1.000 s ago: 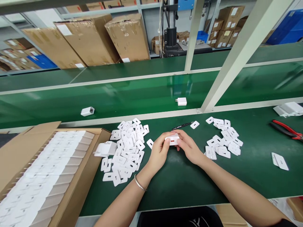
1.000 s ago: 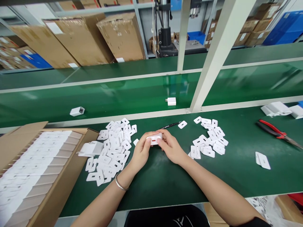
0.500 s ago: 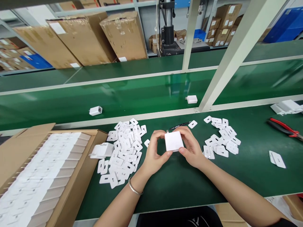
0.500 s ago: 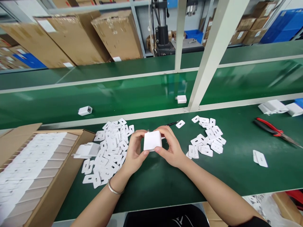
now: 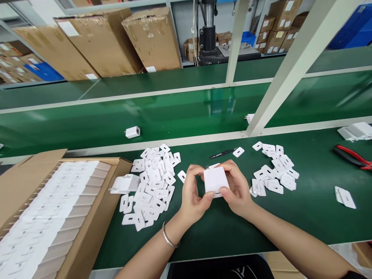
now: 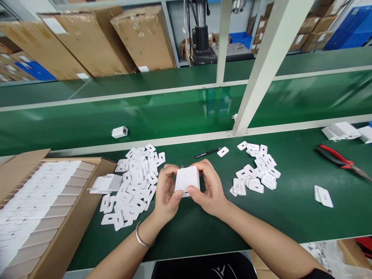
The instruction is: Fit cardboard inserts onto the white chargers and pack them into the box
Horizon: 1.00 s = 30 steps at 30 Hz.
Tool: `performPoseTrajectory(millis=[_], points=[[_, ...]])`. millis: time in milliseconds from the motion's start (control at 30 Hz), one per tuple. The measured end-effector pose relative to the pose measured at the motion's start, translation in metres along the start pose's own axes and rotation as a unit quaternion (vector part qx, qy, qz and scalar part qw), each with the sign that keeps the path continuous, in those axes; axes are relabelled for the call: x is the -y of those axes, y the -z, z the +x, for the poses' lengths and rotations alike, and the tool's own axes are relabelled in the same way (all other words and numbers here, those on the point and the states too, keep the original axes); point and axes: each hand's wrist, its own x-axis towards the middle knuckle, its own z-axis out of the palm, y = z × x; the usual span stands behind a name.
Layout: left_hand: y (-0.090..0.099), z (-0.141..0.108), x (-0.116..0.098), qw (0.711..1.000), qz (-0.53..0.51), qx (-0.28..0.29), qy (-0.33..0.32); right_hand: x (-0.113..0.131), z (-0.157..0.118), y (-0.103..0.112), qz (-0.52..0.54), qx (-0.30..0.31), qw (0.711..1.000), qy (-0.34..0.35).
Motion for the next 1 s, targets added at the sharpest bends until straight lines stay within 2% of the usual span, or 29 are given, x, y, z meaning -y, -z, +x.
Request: performPoseTrajectory(millis=[333,400,467,533,600,667,767,867,1000], points=[[-0.003,0.0,0.006,0.998,-0.031,0.01,0.049,-0.001,0.006,-0.002,0.033,-0.025,0.999,-0.023],[-0.001,0.002,0.011,0.999,0.008,0.021,0.043,-0.005,0.01,-0.001,0.038,-0.029,0.997,-0.058],[0.002,0.005,0.016,0.996,0.079,0.034,0.0,-0.01,0.015,0.002,0.025,-0.029,0.994,-0.107],[0.006,0.01,0.019,0.982,0.17,0.06,-0.048,-0.015,0.019,0.004,-0.003,-0.012,0.987,-0.157],[0.01,0.015,0.02,0.962,0.251,0.091,-0.064,-0.019,0.021,0.005,-0.029,0.006,0.982,-0.187],[0.011,0.018,0.02,0.95,0.288,0.107,-0.057,-0.021,0.021,0.005,-0.036,0.003,0.983,-0.179],[0.01,0.019,0.023,0.957,0.271,0.105,-0.024,-0.023,0.02,0.005,-0.028,0.009,0.992,-0.121],[0.007,0.017,0.028,0.962,0.255,0.098,0.013,-0.026,0.021,0.007,-0.028,0.037,0.994,-0.094],[0.004,0.014,0.032,0.96,0.255,0.107,0.052,-0.027,0.025,0.013,-0.034,-0.001,0.996,-0.08]])
